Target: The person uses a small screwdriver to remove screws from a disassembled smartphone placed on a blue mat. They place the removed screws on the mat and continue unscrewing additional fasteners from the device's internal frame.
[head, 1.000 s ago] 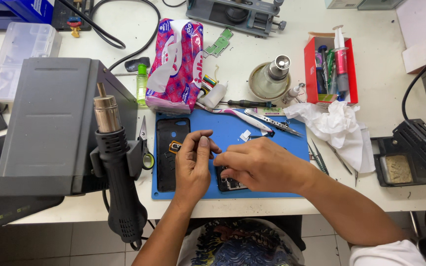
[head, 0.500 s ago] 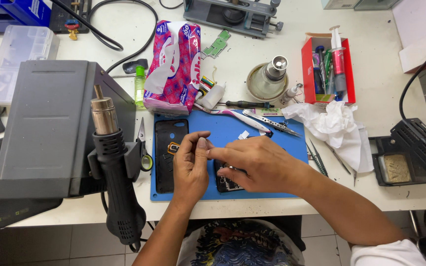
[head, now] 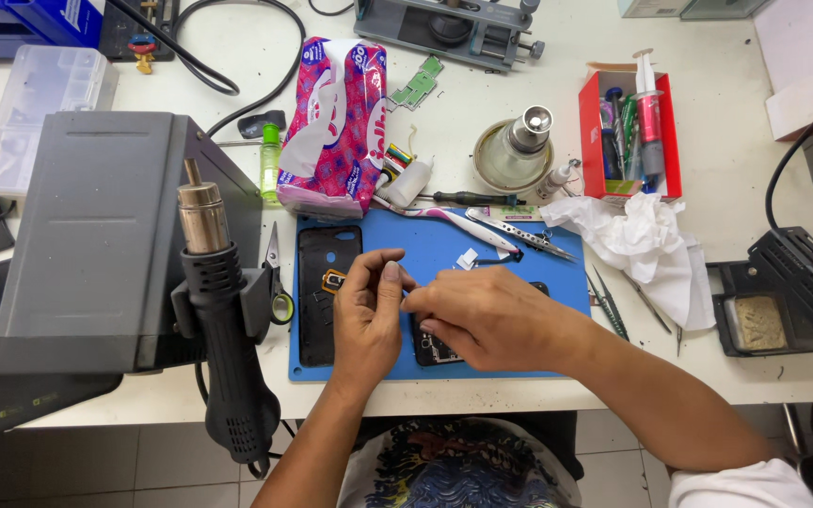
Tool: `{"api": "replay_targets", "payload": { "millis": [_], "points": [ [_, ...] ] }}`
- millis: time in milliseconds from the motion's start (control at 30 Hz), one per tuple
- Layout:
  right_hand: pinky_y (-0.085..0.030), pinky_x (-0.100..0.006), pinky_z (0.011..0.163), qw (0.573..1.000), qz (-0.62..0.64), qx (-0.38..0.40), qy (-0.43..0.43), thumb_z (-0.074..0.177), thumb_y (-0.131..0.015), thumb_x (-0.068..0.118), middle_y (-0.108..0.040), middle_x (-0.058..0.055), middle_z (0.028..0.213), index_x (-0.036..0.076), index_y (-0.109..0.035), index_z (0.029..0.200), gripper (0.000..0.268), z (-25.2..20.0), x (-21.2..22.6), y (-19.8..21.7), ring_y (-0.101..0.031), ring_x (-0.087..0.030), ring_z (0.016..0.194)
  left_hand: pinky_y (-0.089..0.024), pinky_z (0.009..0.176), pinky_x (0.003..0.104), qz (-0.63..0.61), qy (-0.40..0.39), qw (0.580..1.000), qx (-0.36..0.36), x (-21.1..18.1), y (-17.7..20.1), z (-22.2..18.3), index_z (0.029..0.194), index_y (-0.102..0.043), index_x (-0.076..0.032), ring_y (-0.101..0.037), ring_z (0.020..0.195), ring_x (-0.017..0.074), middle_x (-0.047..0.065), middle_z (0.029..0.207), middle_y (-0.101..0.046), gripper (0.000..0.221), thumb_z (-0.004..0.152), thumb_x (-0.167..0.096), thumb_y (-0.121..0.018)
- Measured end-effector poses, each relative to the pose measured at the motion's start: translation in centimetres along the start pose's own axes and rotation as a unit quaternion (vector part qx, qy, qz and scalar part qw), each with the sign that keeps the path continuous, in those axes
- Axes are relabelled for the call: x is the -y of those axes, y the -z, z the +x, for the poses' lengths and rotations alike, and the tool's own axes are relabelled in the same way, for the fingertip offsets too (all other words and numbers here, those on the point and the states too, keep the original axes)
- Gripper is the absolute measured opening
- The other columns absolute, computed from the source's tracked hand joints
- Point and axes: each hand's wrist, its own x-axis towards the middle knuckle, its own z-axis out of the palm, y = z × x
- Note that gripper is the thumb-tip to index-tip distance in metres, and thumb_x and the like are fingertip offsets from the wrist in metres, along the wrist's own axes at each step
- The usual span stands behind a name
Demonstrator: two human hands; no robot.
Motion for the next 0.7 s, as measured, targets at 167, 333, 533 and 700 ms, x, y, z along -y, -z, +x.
{"api": "replay_targets", "payload": {
  "millis": [167,333,533,700],
  "points": [
    [-0.058,-0.036,0.056,0.999,-0.047,-0.004,0.014,0.11,-0.074,0.021,-0.065,0.0,0.074,0.014,-0.071,0.116,0.009,0.0,0.2,0.2,-0.069,-0.024,0.063,-0.063,0.08,0.038,-0.001,0.004,1.0,-0.001,-0.1,-0.1,0.0,0.13,-0.073,-0.001,-0.075,0.087,0.0208,0.015,0.09,-0.078,0.028,0.119,-0.02,-0.056],
    [-0.058,-0.034,0.058,0.998,-0.054,0.019,0.001,0.109,-0.075,0.024,-0.069,0.001,0.076,0.016,-0.07,0.115,0.01,0.2,0.6,0.7,-0.072,-0.021,0.067,-0.064,0.08,0.04,0.004,0.004,1.0,0.001,0.5,0.0,0.0,0.13,-0.073,-0.001,-0.077,0.089,0.0221,0.015,0.09,-0.078,0.029,0.119,-0.019,-0.054],
    [-0.058,-0.034,0.057,0.998,-0.057,0.009,-0.005,0.108,-0.077,0.026,-0.069,0.002,0.073,0.019,-0.07,0.114,0.012,0.1,0.4,0.2,-0.072,-0.021,0.062,-0.064,0.081,0.04,0.023,0.004,1.0,0.002,0.1,0.1,-0.1,0.129,-0.075,-0.002,-0.077,0.091,0.0209,0.014,0.091,-0.079,0.029,0.119,-0.021,-0.055],
    [-0.071,-0.043,0.081,0.985,0.141,-0.082,-0.045,0.1,-0.08,0.003,-0.088,-0.01,0.099,0.008,-0.068,0.146,0.048,-1.3,-0.6,2.3,-0.088,-0.031,0.088,-0.065,0.081,0.04,0.052,-0.028,0.998,0.015,-0.8,0.2,0.0,0.125,-0.078,-0.004,-0.079,0.088,0.0228,0.014,0.09,-0.081,0.028,0.118,-0.02,-0.057]
  ]
}}
